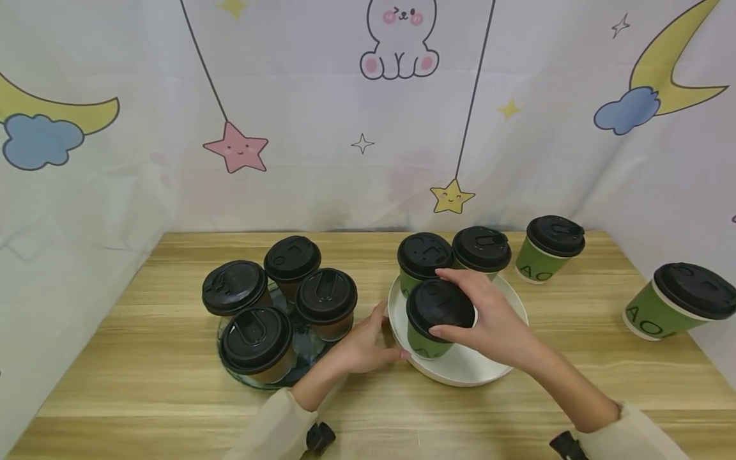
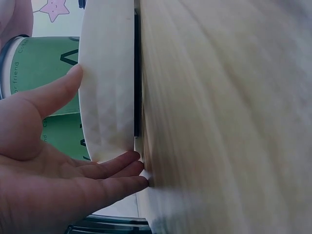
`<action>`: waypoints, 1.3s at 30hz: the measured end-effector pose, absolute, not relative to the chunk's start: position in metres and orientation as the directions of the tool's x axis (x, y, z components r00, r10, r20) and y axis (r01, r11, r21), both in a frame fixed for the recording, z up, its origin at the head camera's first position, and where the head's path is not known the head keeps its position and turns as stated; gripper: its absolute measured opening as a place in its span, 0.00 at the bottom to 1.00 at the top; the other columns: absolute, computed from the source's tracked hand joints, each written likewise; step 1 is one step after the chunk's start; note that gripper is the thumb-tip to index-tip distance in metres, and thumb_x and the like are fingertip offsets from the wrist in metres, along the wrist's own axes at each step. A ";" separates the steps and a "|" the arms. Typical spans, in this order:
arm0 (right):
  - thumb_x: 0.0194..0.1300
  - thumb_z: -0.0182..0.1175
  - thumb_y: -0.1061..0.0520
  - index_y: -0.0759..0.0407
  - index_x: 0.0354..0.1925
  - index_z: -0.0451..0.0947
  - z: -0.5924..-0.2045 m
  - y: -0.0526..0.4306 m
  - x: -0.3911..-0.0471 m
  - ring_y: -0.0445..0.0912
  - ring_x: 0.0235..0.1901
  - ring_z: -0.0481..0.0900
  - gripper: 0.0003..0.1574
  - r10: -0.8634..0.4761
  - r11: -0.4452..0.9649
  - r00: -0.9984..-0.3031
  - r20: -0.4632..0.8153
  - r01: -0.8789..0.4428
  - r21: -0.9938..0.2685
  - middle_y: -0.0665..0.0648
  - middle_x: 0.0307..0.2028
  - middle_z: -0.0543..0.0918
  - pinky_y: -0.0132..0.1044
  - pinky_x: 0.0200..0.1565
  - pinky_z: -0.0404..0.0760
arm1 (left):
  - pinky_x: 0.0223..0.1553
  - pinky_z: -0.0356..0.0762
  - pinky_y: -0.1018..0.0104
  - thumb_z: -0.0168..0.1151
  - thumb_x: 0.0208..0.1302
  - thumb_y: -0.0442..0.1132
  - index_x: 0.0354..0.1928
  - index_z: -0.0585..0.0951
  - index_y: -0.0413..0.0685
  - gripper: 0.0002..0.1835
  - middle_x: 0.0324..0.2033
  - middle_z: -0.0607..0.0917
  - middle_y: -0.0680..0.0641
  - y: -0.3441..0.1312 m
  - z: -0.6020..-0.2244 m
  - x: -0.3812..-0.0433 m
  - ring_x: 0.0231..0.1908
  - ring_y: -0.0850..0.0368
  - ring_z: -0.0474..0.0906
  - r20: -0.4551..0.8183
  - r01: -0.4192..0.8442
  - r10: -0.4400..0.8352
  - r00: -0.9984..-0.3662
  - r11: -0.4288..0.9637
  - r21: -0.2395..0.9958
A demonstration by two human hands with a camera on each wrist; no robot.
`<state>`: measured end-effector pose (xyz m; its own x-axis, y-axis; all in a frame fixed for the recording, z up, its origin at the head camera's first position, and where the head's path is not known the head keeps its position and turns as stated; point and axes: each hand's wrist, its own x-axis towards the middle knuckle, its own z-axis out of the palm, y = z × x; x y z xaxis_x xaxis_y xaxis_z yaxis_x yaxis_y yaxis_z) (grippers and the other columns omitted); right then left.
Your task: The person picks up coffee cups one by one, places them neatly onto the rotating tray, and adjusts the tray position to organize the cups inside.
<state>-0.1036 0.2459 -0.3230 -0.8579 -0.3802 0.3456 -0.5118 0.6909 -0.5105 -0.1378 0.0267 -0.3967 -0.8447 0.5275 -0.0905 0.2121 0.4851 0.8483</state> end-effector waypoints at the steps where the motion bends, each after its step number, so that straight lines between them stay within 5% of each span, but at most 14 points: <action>1: 0.45 0.73 0.56 0.60 0.61 0.64 -0.323 0.245 -0.104 0.52 0.55 0.66 0.46 -0.381 0.692 -0.857 0.348 -0.513 -0.508 0.58 0.56 0.70 0.26 0.51 0.65 | 0.59 0.60 0.53 0.69 0.51 0.43 0.69 0.47 0.38 0.51 0.62 0.63 0.34 0.027 -0.397 -0.138 0.62 0.44 0.59 -0.088 0.214 0.529 -0.844 0.483 0.849; 10: 0.40 0.75 0.59 0.60 0.60 0.66 -0.324 0.237 -0.107 0.50 0.54 0.67 0.48 -0.422 0.641 -0.796 0.434 -0.600 -0.479 0.59 0.55 0.72 0.20 0.51 0.61 | 0.59 0.59 0.52 0.70 0.50 0.44 0.69 0.47 0.40 0.52 0.62 0.63 0.35 0.026 -0.395 -0.137 0.62 0.43 0.59 -0.101 0.201 0.526 -0.845 0.486 0.850; 39: 0.38 0.75 0.59 0.61 0.60 0.65 -0.328 0.236 -0.108 0.45 0.54 0.64 0.49 -0.416 0.620 -0.798 0.437 -0.600 -0.505 0.57 0.56 0.69 0.22 0.49 0.64 | 0.59 0.58 0.50 0.71 0.48 0.45 0.69 0.43 0.35 0.56 0.63 0.60 0.33 0.029 -0.395 -0.135 0.62 0.41 0.57 -0.121 0.174 0.501 -0.857 0.503 0.846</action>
<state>-0.1080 0.2355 -0.3276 -0.7977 -0.4156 0.4369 -0.5999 0.6203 -0.5053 -0.1355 0.0291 -0.3952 -0.8570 0.5009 -0.1212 0.1744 0.5032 0.8464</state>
